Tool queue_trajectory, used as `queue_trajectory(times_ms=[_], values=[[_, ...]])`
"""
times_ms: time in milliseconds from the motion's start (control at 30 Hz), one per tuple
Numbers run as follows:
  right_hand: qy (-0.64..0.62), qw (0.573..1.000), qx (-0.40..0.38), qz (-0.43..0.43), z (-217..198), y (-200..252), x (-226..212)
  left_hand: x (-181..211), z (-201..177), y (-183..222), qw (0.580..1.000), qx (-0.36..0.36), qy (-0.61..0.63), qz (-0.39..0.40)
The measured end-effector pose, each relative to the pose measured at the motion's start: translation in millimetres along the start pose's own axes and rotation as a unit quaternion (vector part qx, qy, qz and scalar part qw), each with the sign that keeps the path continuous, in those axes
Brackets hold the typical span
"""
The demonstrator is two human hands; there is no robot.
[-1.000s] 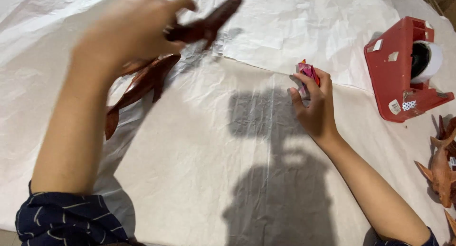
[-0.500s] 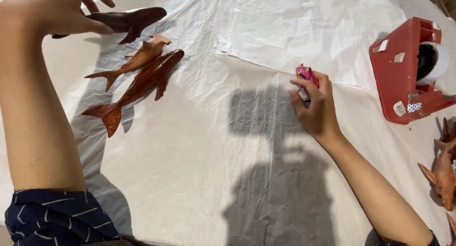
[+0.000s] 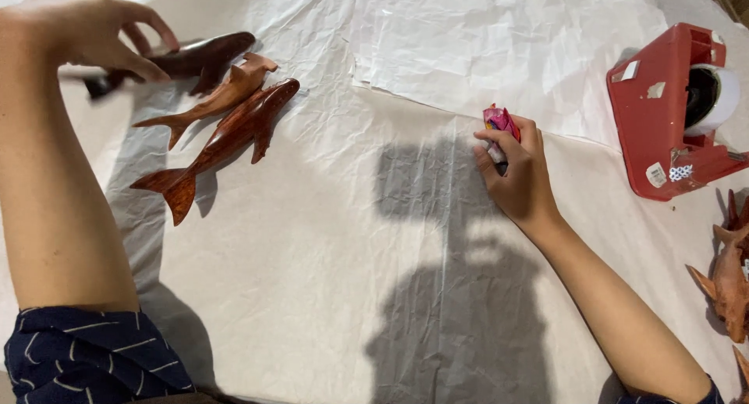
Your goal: Cleaning and wiping down wooden fish figurines using a small cloth or sponge on a paper-covered workbench.
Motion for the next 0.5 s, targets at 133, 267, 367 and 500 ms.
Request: queue_trajectory(times_ms=[133,267,367,500], values=[[0.003,1.000,-0.001,-0.002,0.3,0.4,-0.5,5.3,-6.3,13.5,0.994,-0.019,-0.094,-0.047],[0.003,1.000,0.001,-0.006,0.4,0.2,-0.8,37.0,-11.5,17.3,0.999,0.028,-0.029,-0.010],[0.008,1.000,0.000,-0.013,0.6,0.6,-0.6,48.6,-3.1,11.1,1.000,0.012,-0.013,0.005],[0.008,1.000,-0.001,-0.029,2.0,0.7,0.5,51.8,-3.1,20.2,1.000,-0.010,-0.012,-0.015]])
Point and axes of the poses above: each hand's wrist, its own y-axis away from the middle knuckle, its own z-axis out of the palm, x = y × z, the point moved 10 cm from there along -y, towards the middle knuckle, and after that the axes turned 15 degrees about -y, right-handed, at the moved point
